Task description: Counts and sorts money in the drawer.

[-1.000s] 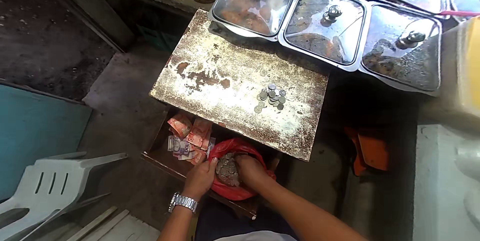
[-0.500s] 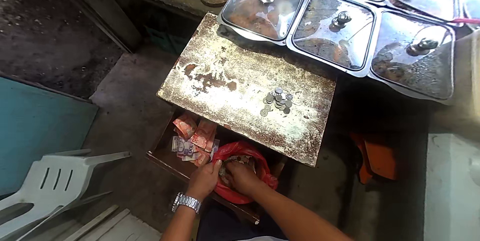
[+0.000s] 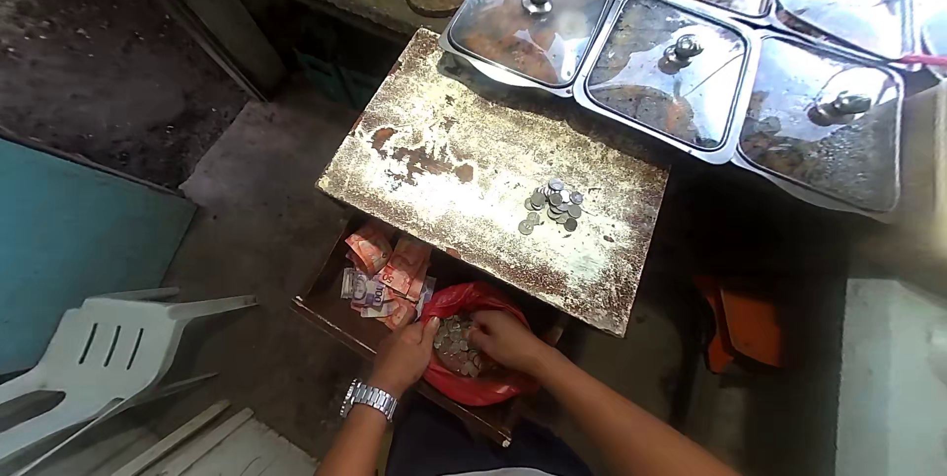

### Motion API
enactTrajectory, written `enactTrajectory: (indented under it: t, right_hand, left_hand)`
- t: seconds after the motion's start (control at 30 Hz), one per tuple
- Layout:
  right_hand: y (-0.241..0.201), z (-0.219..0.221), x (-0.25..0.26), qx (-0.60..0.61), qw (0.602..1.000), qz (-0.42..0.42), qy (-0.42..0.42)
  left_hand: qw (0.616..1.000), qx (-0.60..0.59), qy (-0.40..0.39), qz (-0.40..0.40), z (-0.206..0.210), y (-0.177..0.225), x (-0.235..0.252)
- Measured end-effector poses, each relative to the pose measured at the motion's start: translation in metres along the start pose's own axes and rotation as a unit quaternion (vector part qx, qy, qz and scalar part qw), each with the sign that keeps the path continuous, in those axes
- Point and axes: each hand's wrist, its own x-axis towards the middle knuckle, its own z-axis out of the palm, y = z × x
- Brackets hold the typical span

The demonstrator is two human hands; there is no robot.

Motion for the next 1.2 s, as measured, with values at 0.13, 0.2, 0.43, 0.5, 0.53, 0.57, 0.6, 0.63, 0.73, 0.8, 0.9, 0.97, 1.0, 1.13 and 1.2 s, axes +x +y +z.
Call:
enactTrajectory:
  t: [0.13, 0.2, 0.43, 0.5, 0.53, 0.57, 0.6, 0.63, 0.73, 0.8, 0.9, 0.97, 1.0, 1.13, 1.2]
  right_hand:
    - [-0.021, 0.029, 0.001, -0.193, 0.976, 0.098, -0.008]
    - [-0.023, 0.040, 0.001, -0.187, 0.977, 0.104, 0.014]
    - [-0.020, 0.048, 0.009, -0.152, 0.983, 0.102, -0.003]
    - [-0.010, 0.042, 0.013, -0.129, 0.988, 0.087, -0.006]
    - [-0.005, 0.038, 0.014, -0.111, 0.991, 0.072, -0.001]
    - [-0.003, 0.034, 0.013, -0.086, 0.995, 0.054, 0.005]
    - [-0.002, 0.030, 0.011, -0.055, 0.998, 0.035, 0.016]
    - [-0.001, 0.026, 0.007, -0.014, 0.999, 0.021, 0.029]
    - [0.005, 0.019, 0.000, 0.145, 0.987, -0.002, 0.061]
    - [0.010, 0.015, -0.004, 0.232, 0.970, -0.016, 0.072]
    - [0.009, 0.009, -0.011, 0.295, 0.952, -0.039, 0.077]
    - [0.009, 0.007, -0.013, 0.298, 0.950, -0.048, 0.081]
    - [0.009, 0.006, -0.014, 0.296, 0.950, -0.051, 0.081]
    - [0.013, 0.007, -0.019, 0.375, 0.924, -0.049, 0.065]
    - [0.019, 0.009, -0.022, 0.464, 0.884, -0.050, 0.023]
  left_hand:
    - [1.000, 0.007, -0.002, -0.009, 0.000, 0.000, 0.001]
    - [1.000, 0.012, 0.002, -0.008, 0.002, -0.002, 0.001]
    - [1.000, 0.015, -0.006, -0.007, 0.002, -0.002, 0.001]
    - [1.000, 0.015, -0.008, -0.008, 0.002, -0.002, 0.002]
    - [1.000, 0.014, -0.007, -0.007, 0.001, -0.001, 0.002]
    - [1.000, 0.012, -0.006, -0.007, 0.001, -0.001, 0.001]
    - [1.000, 0.009, -0.007, -0.007, 0.001, 0.000, 0.001]
    - [1.000, 0.007, -0.011, -0.009, 0.000, 0.000, 0.000]
    - [1.000, -0.001, -0.006, -0.001, 0.001, -0.002, 0.002]
    - [1.000, -0.006, -0.007, 0.001, 0.001, -0.002, 0.002]
    - [1.000, -0.012, -0.005, -0.003, 0.001, -0.002, 0.003]
    - [1.000, -0.012, -0.010, -0.008, 0.000, -0.003, 0.004]
    - [1.000, -0.015, -0.006, -0.006, 0.001, -0.003, 0.004]
    - [1.000, -0.015, -0.008, -0.001, 0.002, -0.005, 0.005]
    - [1.000, -0.016, -0.006, -0.001, 0.002, -0.005, 0.006]
